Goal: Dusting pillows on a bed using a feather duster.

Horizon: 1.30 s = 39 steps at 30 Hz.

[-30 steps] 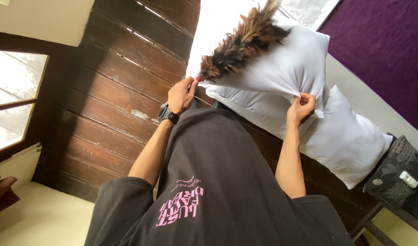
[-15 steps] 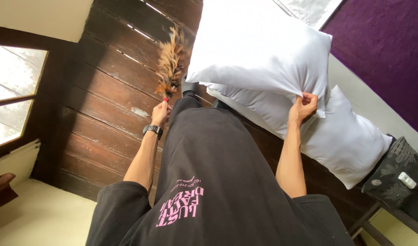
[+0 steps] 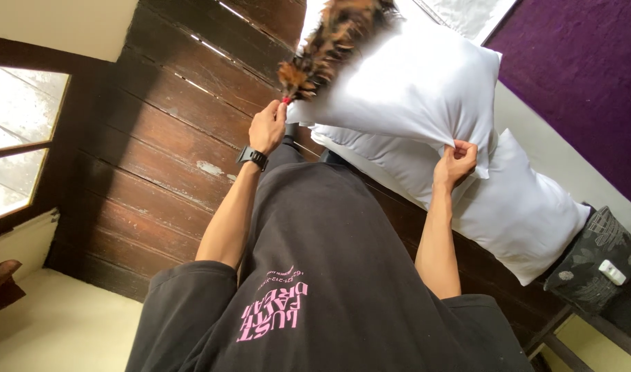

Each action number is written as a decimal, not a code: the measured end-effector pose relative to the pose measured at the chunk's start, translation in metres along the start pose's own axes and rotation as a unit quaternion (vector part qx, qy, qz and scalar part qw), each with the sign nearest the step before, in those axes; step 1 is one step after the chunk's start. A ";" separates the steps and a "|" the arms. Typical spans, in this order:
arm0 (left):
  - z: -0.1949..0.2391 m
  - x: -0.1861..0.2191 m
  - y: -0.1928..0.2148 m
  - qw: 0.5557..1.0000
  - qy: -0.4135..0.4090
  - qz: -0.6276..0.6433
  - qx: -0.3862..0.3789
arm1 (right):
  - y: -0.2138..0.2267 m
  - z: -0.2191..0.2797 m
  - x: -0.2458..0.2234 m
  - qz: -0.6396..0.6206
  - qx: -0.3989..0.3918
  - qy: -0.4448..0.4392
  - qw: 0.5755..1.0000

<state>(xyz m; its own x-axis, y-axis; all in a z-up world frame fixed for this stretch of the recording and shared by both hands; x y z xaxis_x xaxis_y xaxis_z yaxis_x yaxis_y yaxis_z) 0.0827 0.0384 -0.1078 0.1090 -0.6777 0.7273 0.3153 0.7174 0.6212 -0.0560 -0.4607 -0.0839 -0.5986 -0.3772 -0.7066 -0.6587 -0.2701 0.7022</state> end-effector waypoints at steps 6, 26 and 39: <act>0.029 -0.045 0.008 0.995 0.046 0.084 0.029 | 0.000 0.004 -0.009 -0.007 -0.002 0.006 1.000; 0.066 0.014 0.011 0.976 -0.102 0.192 0.014 | 0.002 -0.004 -0.010 -0.003 0.006 0.002 1.000; 0.149 -0.139 0.020 0.989 0.080 0.108 0.064 | -0.010 -0.004 -0.004 -0.013 -0.006 0.011 1.000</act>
<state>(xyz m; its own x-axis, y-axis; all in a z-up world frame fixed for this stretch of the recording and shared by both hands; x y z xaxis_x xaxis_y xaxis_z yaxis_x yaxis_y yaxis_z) -0.0662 0.1713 -0.1533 0.3116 -0.5151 0.7985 0.1466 0.8563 0.4952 -0.0448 -0.4601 -0.0878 -0.5716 -0.3899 -0.7220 -0.6679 -0.2900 0.6854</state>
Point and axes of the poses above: each hand's wrist, its own z-axis away from the middle knuckle, its own y-axis out of the back of the hand, x = y × z, the point moved 5 cm from there along -z, towards the middle knuckle, and after that the axes turned 15 degrees about -y, right-handed, at the moved point
